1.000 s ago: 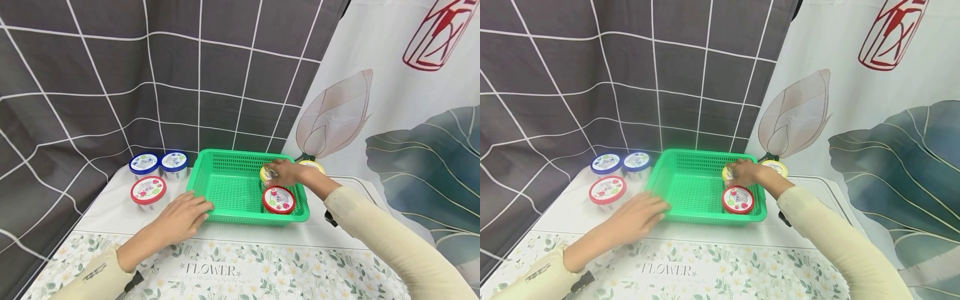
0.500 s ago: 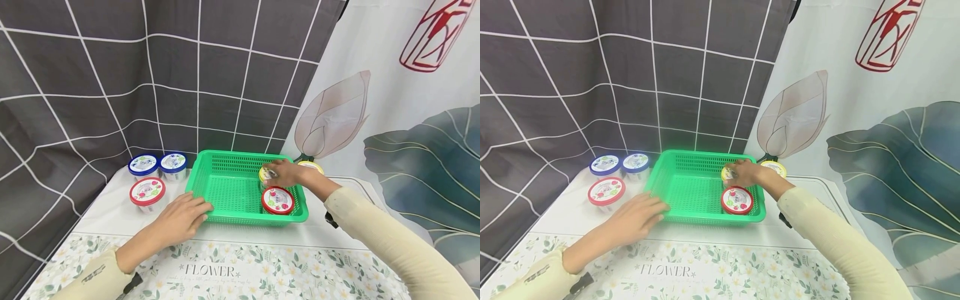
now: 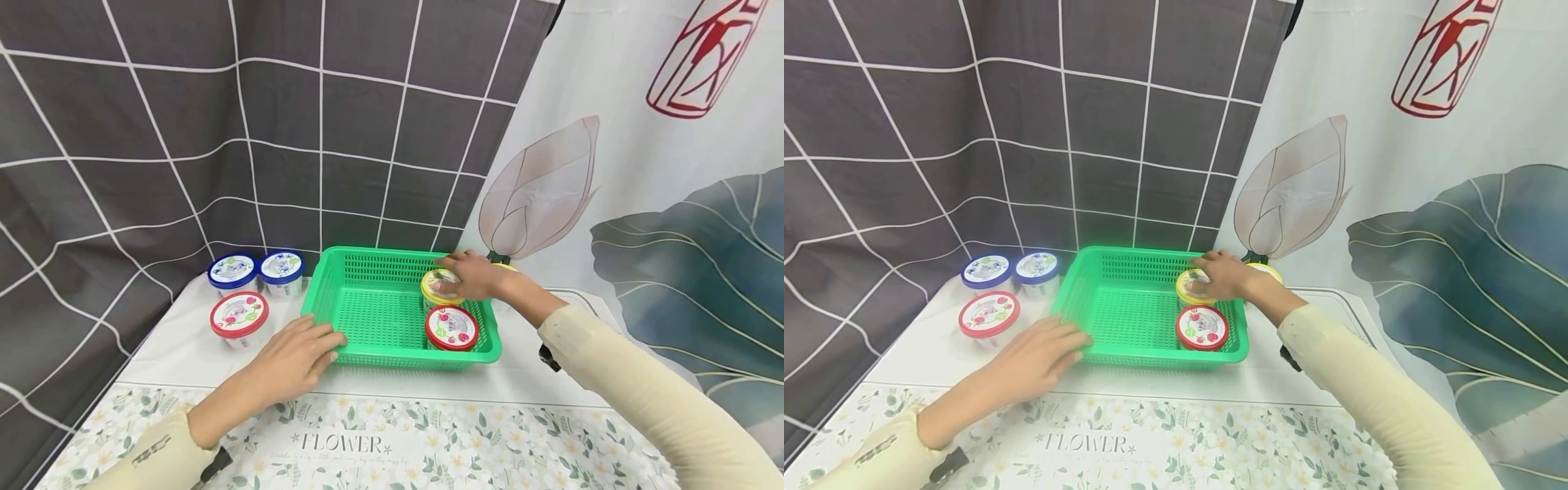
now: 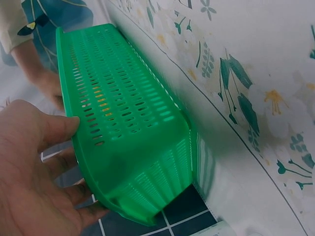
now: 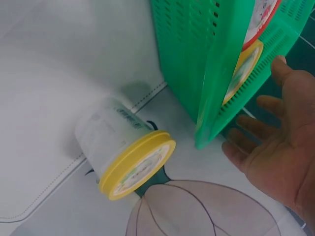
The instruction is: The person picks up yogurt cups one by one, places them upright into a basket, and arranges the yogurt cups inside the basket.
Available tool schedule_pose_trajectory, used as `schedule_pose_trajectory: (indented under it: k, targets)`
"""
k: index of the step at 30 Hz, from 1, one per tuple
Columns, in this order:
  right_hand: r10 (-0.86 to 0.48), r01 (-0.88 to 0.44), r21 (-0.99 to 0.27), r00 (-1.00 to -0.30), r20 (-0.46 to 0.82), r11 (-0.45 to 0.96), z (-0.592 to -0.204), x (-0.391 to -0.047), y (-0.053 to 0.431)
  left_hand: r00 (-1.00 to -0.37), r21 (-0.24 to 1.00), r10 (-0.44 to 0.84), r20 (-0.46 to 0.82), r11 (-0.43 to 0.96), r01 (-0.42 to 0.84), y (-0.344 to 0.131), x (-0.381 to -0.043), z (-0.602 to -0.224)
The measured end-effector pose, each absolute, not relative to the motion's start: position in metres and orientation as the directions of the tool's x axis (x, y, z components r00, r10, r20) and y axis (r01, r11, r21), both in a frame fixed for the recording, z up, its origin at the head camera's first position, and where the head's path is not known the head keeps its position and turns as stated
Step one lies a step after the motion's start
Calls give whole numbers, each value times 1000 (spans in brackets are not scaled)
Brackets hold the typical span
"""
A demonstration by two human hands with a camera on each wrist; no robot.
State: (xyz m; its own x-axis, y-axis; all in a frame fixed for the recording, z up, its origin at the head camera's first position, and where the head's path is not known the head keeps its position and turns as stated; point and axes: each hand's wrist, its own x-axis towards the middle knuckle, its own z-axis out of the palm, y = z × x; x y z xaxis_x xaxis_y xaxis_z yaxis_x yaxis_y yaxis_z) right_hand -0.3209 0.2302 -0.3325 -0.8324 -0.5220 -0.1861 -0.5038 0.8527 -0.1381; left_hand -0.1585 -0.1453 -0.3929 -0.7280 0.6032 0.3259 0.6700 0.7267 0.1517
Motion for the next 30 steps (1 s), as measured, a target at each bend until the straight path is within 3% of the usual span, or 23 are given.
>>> schedule_pose_trajectory:
  k: [30]
  targets:
    - [-411, -401, -96, -903, -127, 911, -325, -327, 293, -732, 154, 599, 324, 731, 665, -144, -159, -392]
